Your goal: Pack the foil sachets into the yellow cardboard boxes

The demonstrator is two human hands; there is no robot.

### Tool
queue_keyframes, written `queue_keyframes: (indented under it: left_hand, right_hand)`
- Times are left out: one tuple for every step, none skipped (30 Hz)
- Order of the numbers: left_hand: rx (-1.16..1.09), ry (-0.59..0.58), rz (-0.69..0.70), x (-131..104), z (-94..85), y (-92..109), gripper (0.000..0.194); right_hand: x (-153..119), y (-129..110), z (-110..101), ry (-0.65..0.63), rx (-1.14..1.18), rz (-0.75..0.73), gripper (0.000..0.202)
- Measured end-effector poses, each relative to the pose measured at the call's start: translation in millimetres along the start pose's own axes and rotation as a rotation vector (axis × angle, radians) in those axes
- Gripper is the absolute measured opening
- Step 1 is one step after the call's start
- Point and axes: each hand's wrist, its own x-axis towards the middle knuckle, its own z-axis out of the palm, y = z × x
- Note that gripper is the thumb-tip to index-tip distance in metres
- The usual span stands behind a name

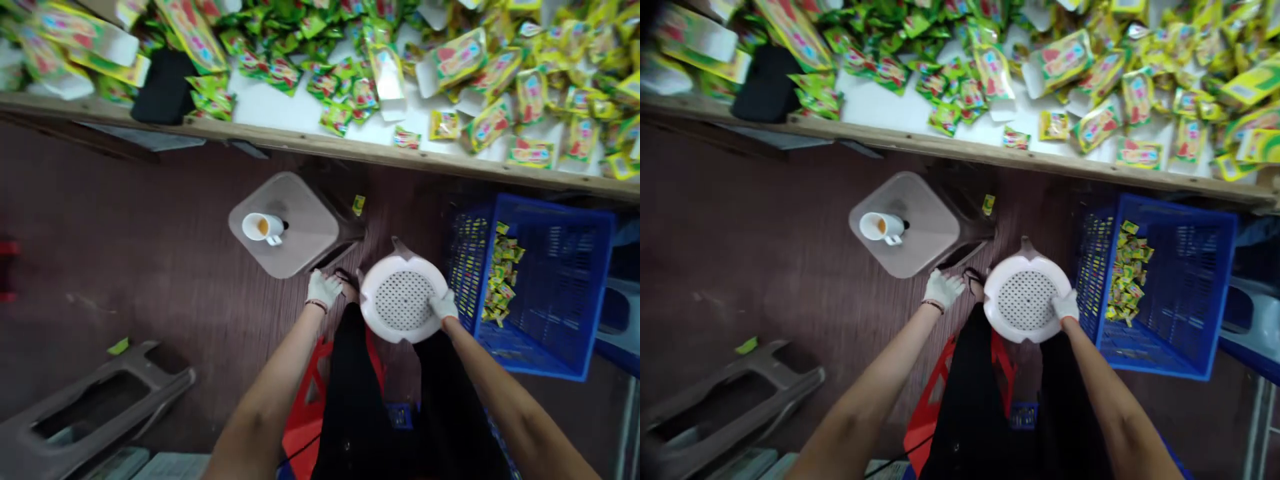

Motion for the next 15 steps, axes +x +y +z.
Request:
queue_keyframes:
  left_hand:
    - [-0.058, -0.002, -0.001, 10.3, -4.8, 11.9, 0.052]
    - [-0.112, -0.007, 0.000, 19.5, -9.3, 24.2, 0.060]
    - [-0.167, -0.017, -0.004, 27.4, -13.7, 36.6, 0.067]
    - [-0.223, -0.035, -0.015, 34.0, -17.8, 48.2, 0.074]
    - [-0.277, -0.062, -0.027, 39.1, -21.4, 58.7, 0.081]
    - [-0.323, -0.092, -0.035, 43.0, -24.4, 67.5, 0.084]
    - [-0.357, -0.121, -0.034, 45.7, -26.7, 74.3, 0.085]
    - [-0.377, -0.144, -0.023, 47.5, -28.4, 79.1, 0.083]
    - [-0.384, -0.159, -0.007, 48.5, -29.8, 82.1, 0.079]
    - [-0.385, -0.167, 0.011, 49.2, -31.1, 83.9, 0.076]
    - [-0.391, -0.169, 0.022, 49.7, -32.5, 85.1, 0.074]
    - [-0.403, -0.166, 0.028, 50.4, -34.5, 86.4, 0.073]
    - [-0.417, -0.160, 0.038, 51.5, -37.1, 88.5, 0.072]
    - [-0.428, -0.148, 0.055, 53.1, -40.4, 91.9, 0.070]
    - [-0.427, -0.130, 0.081, 55.3, -44.4, 96.9, 0.066]
  right_hand:
    - [6.5, -6.9, -2.9, 0.007, -0.014, 0.020, 0.083]
    - [11.4, -13.0, -5.9, 0.011, -0.031, 0.028, 0.080]
    - [14.7, -18.4, -8.7, 0.019, -0.052, 0.036, 0.076]
    - [16.5, -23.3, -11.2, 0.028, -0.076, 0.043, 0.071]
    - [17.1, -27.8, -13.4, 0.040, -0.100, 0.053, 0.065]
    - [16.9, -32.1, -15.4, 0.054, -0.126, 0.064, 0.058]
    - [16.5, -36.2, -17.1, 0.069, -0.151, 0.076, 0.051]
    - [16.2, -40.3, -18.8, 0.082, -0.173, 0.083, 0.044]
    - [16.4, -44.2, -20.5, 0.092, -0.192, 0.086, 0.039]
    - [17.1, -48.2, -22.3, 0.099, -0.208, 0.084, 0.034]
    - [18.6, -52.1, -24.4, 0.104, -0.224, 0.080, 0.031]
    - [20.7, -56.0, -26.7, 0.109, -0.240, 0.074, 0.029]
    - [23.2, -60.1, -29.3, 0.114, -0.255, 0.068, 0.028]
    - [25.9, -64.2, -32.3, 0.119, -0.271, 0.062, 0.027]
    - [28.7, -68.3, -35.4, 0.123, -0.285, 0.056, 0.027]
